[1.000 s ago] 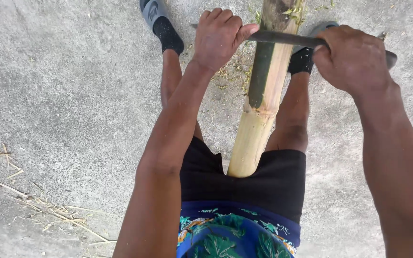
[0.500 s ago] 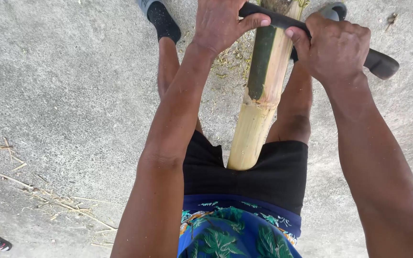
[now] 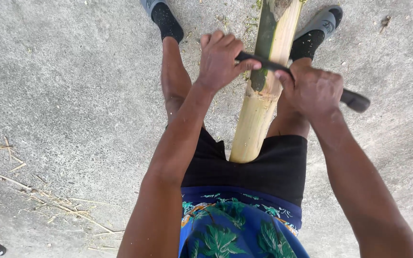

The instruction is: Scraping and shaping a piece of bamboo using a knife.

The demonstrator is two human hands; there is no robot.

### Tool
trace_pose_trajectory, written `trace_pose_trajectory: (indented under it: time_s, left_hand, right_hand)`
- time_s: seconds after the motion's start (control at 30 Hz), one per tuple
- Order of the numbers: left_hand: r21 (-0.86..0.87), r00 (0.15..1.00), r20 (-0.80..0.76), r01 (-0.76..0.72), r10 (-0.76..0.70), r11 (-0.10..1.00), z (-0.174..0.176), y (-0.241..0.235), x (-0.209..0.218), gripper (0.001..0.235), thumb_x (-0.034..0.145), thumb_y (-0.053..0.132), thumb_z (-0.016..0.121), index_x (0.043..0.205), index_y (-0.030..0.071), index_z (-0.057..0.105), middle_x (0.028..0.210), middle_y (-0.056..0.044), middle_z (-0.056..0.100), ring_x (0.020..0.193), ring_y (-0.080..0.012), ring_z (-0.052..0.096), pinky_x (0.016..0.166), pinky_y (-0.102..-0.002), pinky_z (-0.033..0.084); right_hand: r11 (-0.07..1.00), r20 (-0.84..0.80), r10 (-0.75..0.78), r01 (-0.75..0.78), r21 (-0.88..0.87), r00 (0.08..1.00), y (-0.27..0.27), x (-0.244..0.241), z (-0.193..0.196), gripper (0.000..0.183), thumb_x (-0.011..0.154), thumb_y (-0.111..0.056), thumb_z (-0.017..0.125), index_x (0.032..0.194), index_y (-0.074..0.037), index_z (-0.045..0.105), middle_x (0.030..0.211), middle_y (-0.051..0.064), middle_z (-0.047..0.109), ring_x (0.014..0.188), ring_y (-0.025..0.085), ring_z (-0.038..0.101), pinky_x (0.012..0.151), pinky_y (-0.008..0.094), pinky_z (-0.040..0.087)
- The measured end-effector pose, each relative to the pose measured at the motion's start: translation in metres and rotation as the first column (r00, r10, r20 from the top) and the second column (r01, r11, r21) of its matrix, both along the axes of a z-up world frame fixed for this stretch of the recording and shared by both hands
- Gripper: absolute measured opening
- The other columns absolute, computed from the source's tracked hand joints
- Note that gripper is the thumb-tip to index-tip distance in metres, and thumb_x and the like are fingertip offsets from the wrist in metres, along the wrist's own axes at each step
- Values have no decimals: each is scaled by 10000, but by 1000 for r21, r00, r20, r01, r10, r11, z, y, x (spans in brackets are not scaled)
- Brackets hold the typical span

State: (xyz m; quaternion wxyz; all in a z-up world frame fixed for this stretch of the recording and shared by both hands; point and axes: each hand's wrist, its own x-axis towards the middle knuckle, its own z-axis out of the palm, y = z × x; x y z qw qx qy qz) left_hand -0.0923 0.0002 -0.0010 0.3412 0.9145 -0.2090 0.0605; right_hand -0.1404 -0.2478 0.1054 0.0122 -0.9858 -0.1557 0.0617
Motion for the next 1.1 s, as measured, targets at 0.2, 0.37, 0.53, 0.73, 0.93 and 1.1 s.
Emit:
trace_pose_trajectory:
  time_s: [0.2, 0.37, 0.53, 0.73, 0.93, 1.1]
  left_hand:
    - [-71, 996, -91, 1, -7, 998, 24, 4, -74, 725, 921, 822, 497, 765, 127, 633, 789, -1, 558, 878, -205, 467, 893, -428, 301]
    - [-55, 995, -92, -35, 30, 998, 13, 0, -18, 728, 875, 827, 500, 719, 128, 629, 752, -10, 556, 827, -212, 473, 863, -452, 311]
    - [-44, 998, 25, -55, 56, 998, 1, -10, 70, 748, 867, 847, 492, 723, 126, 632, 754, -23, 563, 820, -229, 495, 837, -453, 317]
    - [-192, 971, 201, -91, 130, 977, -1, -12, 75, 687, 937, 784, 520, 862, 112, 640, 854, -13, 581, 939, -238, 540, 906, -457, 353]
    - [-112, 980, 150, -117, 133, 987, 13, -7, 42, 681, 889, 805, 570, 768, 138, 631, 783, -15, 568, 863, -227, 512, 832, -454, 317]
    - [-36, 993, -5, -117, 117, 993, 9, 1, -27, 669, 878, 788, 524, 738, 141, 626, 758, -3, 545, 839, -220, 467, 845, -443, 302]
  right_hand:
    - [998, -89, 22, -17, 59, 996, 6, -54, 22, 480, 1052, -559, 616, 786, -160, 651, 505, 8, 515, 386, 155, 511, 395, 334, 400]
    - [997, -31, 64, -65, -28, 997, -8, 0, -4, 536, 1086, -595, 560, 747, -182, 611, 505, -28, 464, 391, 110, 441, 392, 310, 372]
    - [982, 95, 136, -121, -147, 986, -38, 82, -33, 652, 1147, -632, 498, 672, -189, 547, 490, -69, 399, 381, 84, 363, 412, 287, 306]
    - [962, 325, 264, -226, -151, 908, -33, 93, -24, 554, 1135, -598, 441, 767, -207, 579, 548, -65, 424, 480, 81, 441, 523, 258, 342]
    - [975, 247, 221, -206, -85, 943, -29, 64, -26, 621, 1135, -629, 439, 699, -200, 540, 492, -63, 387, 406, 85, 390, 480, 277, 316]
    - [983, 117, 136, -119, -137, 984, -9, 1, -25, 616, 1095, -674, 430, 702, -204, 500, 470, -78, 364, 368, 65, 361, 365, 278, 305]
